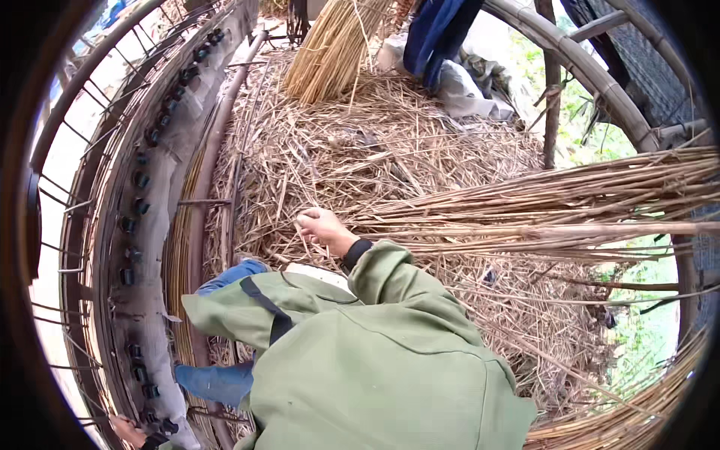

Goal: The recorder is operating a weaving machine to create straw mats, manually feeding long bundles of straw into the loom and managing the spools.

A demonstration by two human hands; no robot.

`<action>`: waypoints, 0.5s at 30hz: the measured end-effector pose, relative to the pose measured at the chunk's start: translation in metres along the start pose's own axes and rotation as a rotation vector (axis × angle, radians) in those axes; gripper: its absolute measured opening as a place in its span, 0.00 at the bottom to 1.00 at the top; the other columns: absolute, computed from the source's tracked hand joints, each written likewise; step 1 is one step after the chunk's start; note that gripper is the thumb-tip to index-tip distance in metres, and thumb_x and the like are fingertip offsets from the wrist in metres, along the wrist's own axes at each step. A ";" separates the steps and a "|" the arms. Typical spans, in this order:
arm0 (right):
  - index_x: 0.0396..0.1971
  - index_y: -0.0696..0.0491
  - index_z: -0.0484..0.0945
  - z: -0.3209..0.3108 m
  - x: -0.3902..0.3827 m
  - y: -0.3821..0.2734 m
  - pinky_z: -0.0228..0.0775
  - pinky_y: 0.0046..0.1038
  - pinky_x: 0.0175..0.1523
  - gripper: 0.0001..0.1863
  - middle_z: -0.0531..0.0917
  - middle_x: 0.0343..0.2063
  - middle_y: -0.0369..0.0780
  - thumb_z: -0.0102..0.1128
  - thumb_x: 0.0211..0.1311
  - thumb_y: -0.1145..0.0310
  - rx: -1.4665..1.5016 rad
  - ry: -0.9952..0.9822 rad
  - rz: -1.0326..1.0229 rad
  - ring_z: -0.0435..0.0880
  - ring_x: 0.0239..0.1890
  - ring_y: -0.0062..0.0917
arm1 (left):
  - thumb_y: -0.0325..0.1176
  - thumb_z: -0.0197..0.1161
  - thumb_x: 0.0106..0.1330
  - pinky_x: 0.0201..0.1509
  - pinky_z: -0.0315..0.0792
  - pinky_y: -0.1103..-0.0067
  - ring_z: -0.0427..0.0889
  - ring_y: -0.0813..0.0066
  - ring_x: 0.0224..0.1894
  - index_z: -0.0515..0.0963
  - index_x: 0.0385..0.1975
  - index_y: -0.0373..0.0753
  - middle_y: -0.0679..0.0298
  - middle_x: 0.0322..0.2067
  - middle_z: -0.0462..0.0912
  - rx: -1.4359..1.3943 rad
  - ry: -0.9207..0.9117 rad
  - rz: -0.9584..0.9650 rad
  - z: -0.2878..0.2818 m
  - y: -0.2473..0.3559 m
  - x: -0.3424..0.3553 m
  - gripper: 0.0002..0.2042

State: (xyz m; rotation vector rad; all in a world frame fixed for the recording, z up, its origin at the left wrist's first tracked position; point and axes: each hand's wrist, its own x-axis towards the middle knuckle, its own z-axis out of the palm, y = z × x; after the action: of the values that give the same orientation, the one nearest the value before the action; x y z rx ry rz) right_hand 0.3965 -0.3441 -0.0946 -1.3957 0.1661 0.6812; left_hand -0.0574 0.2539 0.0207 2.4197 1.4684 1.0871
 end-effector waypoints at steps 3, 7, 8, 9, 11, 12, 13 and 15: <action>0.46 0.49 0.71 -0.065 -0.023 0.035 0.66 0.26 0.35 0.18 0.78 0.37 0.35 0.58 0.59 0.56 0.304 0.411 0.228 0.76 0.37 0.23 | 0.46 0.52 0.56 0.21 0.67 0.68 0.74 0.61 0.16 0.73 0.28 0.35 0.61 0.15 0.74 0.288 0.040 0.417 0.004 -0.022 0.014 0.17; 0.46 0.50 0.70 -0.122 -0.049 0.053 0.63 0.31 0.42 0.26 0.78 0.43 0.38 0.59 0.55 0.47 0.393 0.532 0.339 0.75 0.44 0.27 | 0.44 0.54 0.56 0.21 0.67 0.69 0.73 0.62 0.17 0.74 0.31 0.35 0.61 0.16 0.74 0.424 -0.113 0.318 0.006 -0.035 0.018 0.16; 0.48 0.52 0.69 -0.126 -0.053 0.058 0.63 0.33 0.44 0.30 0.77 0.45 0.38 0.56 0.55 0.43 0.375 0.443 0.387 0.74 0.47 0.27 | 0.44 0.54 0.56 0.22 0.68 0.69 0.73 0.62 0.18 0.74 0.32 0.35 0.61 0.17 0.75 0.411 -0.106 0.308 0.007 -0.036 0.015 0.16; 0.47 0.53 0.70 -0.129 -0.057 0.063 0.63 0.32 0.46 0.32 0.76 0.45 0.39 0.54 0.54 0.40 0.406 0.319 0.455 0.73 0.47 0.27 | 0.44 0.53 0.57 0.23 0.68 0.69 0.73 0.63 0.18 0.74 0.33 0.35 0.60 0.18 0.75 0.400 -0.101 0.302 0.005 -0.037 0.015 0.17; 0.46 0.53 0.69 -0.128 -0.061 0.078 0.63 0.33 0.46 0.32 0.76 0.46 0.39 0.53 0.55 0.39 0.362 0.205 0.568 0.73 0.46 0.28 | 0.44 0.53 0.59 0.24 0.68 0.70 0.74 0.63 0.20 0.74 0.35 0.34 0.59 0.21 0.76 0.383 -0.115 0.285 0.005 -0.038 0.012 0.17; 0.49 0.54 0.67 -0.128 -0.064 0.088 0.64 0.34 0.47 0.34 0.76 0.47 0.39 0.55 0.54 0.40 0.451 0.245 0.568 0.73 0.46 0.28 | 0.44 0.53 0.60 0.25 0.69 0.70 0.74 0.63 0.21 0.74 0.36 0.34 0.58 0.22 0.76 0.374 -0.122 0.278 0.005 -0.037 0.010 0.17; 0.53 0.53 0.63 -0.130 -0.068 0.099 0.64 0.35 0.46 0.35 0.72 0.50 0.41 0.59 0.53 0.44 0.522 0.373 0.561 0.72 0.46 0.30 | 0.44 0.53 0.60 0.26 0.69 0.70 0.74 0.63 0.21 0.74 0.37 0.33 0.58 0.23 0.77 0.361 -0.135 0.270 0.004 -0.037 0.009 0.18; 0.54 0.50 0.61 -0.144 -0.080 0.118 0.64 0.36 0.45 0.35 0.68 0.54 0.42 0.63 0.52 0.48 0.560 0.656 0.401 0.71 0.48 0.32 | 0.44 0.52 0.62 0.27 0.69 0.71 0.74 0.63 0.23 0.74 0.39 0.33 0.57 0.25 0.78 0.327 -0.145 0.244 0.004 -0.036 0.008 0.18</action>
State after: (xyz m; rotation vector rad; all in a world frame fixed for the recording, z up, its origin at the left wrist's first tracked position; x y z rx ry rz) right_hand 0.3101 -0.5042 -0.1833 -0.9961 1.0947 0.4234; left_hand -0.0788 0.2805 0.0066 2.8952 1.4277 0.7326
